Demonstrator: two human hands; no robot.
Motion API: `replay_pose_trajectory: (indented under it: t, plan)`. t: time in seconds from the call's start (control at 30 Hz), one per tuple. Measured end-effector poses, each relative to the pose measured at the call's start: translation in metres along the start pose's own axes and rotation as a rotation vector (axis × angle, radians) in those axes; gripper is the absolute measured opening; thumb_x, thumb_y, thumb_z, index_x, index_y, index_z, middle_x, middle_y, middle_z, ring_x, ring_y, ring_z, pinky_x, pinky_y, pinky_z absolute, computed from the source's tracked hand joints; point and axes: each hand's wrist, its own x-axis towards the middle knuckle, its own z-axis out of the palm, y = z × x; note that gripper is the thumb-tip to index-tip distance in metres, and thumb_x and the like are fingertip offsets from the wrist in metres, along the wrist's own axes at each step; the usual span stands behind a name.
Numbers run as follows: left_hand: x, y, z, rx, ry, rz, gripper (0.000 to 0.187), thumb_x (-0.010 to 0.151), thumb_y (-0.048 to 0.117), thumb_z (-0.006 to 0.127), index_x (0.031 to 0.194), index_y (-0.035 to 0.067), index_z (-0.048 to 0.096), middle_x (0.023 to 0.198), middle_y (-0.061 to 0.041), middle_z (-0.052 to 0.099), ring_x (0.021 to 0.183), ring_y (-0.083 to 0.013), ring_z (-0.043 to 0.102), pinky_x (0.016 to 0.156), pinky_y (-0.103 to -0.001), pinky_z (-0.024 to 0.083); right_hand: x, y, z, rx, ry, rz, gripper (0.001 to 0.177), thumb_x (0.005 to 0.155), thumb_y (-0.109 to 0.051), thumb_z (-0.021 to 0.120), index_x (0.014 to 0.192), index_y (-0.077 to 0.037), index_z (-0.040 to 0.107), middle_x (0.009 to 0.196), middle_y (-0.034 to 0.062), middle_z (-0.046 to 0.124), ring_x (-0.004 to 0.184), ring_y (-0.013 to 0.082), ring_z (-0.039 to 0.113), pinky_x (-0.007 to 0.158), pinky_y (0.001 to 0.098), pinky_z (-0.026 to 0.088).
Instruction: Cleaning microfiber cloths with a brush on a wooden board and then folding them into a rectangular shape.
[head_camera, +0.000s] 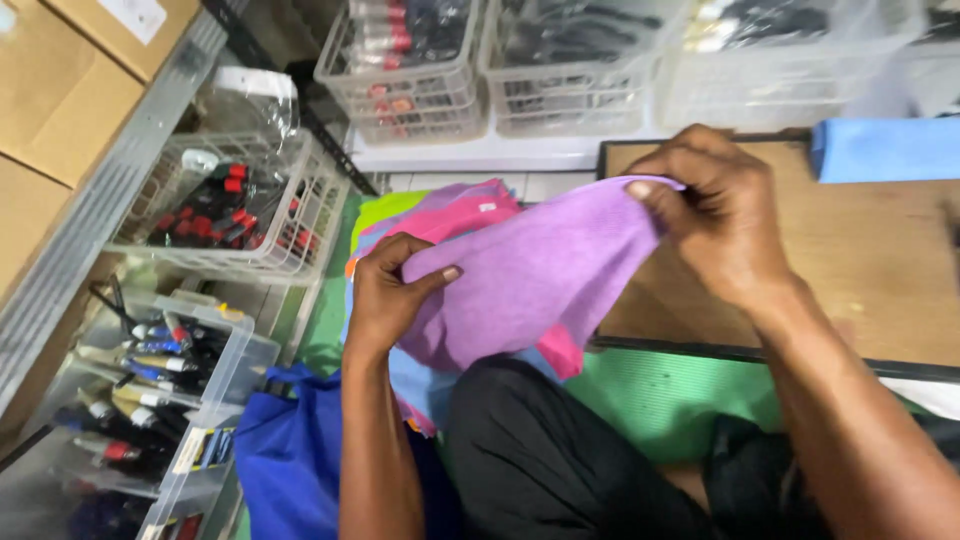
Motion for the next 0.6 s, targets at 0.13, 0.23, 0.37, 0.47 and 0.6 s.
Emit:
replay_pose_trajectory:
  t: [0.13, 0.23, 0.37, 0.47, 0.6]
  plan:
    - [0.008, 0.053, 0.016, 0.020, 0.015, 0.258, 0.033, 0.062, -0.004, 0.084, 0.089, 0.004, 0.067, 0.103, -0.004, 0.072, 0.100, -0.0213, 0.064, 0.096, -0.034, 0.049, -0.024, -0.007, -0.061, 0.024, 0.079, 0.083, 0.009, 0.100, 0.016, 0.070, 0.107, 0.010, 0.070, 0.101, 0.0131, 0.059, 0.075, 0.0176, 0.053, 0.069, 0.0264, 0.046]
    - [0.005, 0.097, 0.032, 0.254, 0.000, 0.276, 0.023, 0.066, 0.004, 0.080, 0.083, 0.011, 0.066, 0.071, 0.002, 0.065, 0.068, -0.0202, 0.060, 0.115, -0.052, 0.036, -0.045, -0.040, -0.099, -0.079, 0.167, 0.122, 0.008, 0.104, 0.017, 0.068, 0.107, 0.010, 0.069, 0.107, 0.0137, 0.057, 0.091, 0.0205, 0.054, 0.082, 0.0287, 0.046]
    - [-0.009, 0.160, 0.058, 0.335, -0.044, 0.322, 0.037, 0.065, 0.004, 0.080, 0.100, 0.011, 0.068, 0.087, 0.001, 0.071, 0.085, -0.0211, 0.067, 0.120, -0.060, 0.023, -0.075, -0.051, -0.132, 0.035, 0.242, 0.133, 0.003, 0.109, 0.010, 0.061, 0.107, 0.009, 0.061, 0.115, 0.0160, 0.063, 0.095, 0.0204, 0.057, 0.092, 0.0294, 0.050]
    - [-0.023, 0.215, 0.087, 0.273, -0.179, 0.387, 0.072, 0.065, 0.016, 0.086, 0.133, 0.012, 0.061, 0.106, -0.006, 0.071, 0.100, -0.0248, 0.065, 0.116, -0.053, 0.023, -0.081, -0.067, -0.139, 0.099, 0.251, 0.296, 0.009, 0.104, -0.002, 0.065, 0.111, 0.003, 0.068, 0.089, 0.0082, 0.065, 0.064, 0.0116, 0.053, 0.060, 0.0226, 0.048]
    - [-0.033, 0.266, 0.134, -0.271, -0.306, 0.301, 0.055, 0.078, 0.017, 0.083, 0.128, 0.005, 0.062, 0.093, -0.004, 0.069, 0.079, -0.0134, 0.060, 0.070, -0.027, 0.048, -0.070, -0.098, -0.131, -0.012, 0.040, 0.085, 0.011, 0.088, 0.008, 0.066, 0.096, 0.003, 0.073, 0.081, 0.0067, 0.072, 0.055, 0.0109, 0.054, 0.052, 0.0237, 0.041]
